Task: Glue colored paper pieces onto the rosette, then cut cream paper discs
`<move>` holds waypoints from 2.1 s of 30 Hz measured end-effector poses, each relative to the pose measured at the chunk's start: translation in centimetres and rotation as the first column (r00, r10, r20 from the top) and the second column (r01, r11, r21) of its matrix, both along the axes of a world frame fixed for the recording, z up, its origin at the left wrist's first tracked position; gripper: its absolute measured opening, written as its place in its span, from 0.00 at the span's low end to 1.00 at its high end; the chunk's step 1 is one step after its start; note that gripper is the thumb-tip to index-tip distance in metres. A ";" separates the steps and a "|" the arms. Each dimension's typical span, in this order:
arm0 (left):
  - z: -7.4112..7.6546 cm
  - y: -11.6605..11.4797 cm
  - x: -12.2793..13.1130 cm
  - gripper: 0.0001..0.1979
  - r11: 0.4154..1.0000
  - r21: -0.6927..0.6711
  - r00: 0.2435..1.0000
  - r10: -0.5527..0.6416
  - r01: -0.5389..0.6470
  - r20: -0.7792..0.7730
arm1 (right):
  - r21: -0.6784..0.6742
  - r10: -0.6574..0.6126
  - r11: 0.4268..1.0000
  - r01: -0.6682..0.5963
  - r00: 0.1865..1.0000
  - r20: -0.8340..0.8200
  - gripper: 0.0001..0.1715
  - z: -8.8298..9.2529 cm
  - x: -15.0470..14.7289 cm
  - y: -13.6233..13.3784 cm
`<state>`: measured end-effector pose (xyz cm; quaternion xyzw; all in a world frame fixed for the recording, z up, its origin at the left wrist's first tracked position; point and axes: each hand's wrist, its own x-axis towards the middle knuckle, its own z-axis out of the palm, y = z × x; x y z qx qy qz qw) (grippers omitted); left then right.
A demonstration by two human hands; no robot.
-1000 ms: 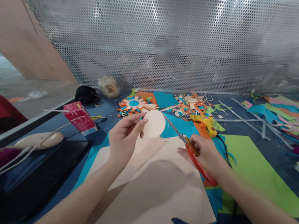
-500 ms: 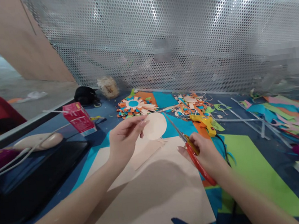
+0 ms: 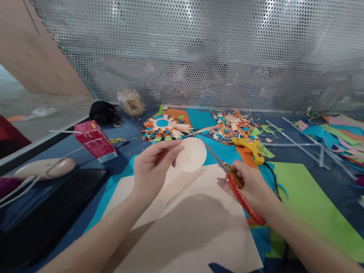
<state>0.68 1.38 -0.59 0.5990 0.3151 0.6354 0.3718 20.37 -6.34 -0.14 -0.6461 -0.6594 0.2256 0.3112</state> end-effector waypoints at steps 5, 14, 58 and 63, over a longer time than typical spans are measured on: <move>0.0 0.1 0.1 0.06 1.000 0.006 1.000 0.007 -0.007 0.004 | -0.003 0.029 1.000 -0.029 0.999 -0.016 0.15 -0.2 0.3 0.0; 0.0 0.0 0.1 0.06 1.000 -0.002 1.000 0.003 -0.003 0.001 | 0.000 0.042 0.999 -0.042 0.999 -0.003 0.16 0.1 0.2 -0.1; 0.1 0.6 0.2 0.18 0.941 -0.134 0.948 -0.295 0.310 0.120 | 0.004 0.000 1.000 0.000 1.000 -0.025 0.23 0.1 0.0 -0.2; 0.0 0.0 0.6 0.15 0.900 -0.245 0.932 -0.361 0.361 0.047 | -0.021 0.007 1.000 -0.010 0.991 -0.131 0.22 -0.5 0.2 -0.1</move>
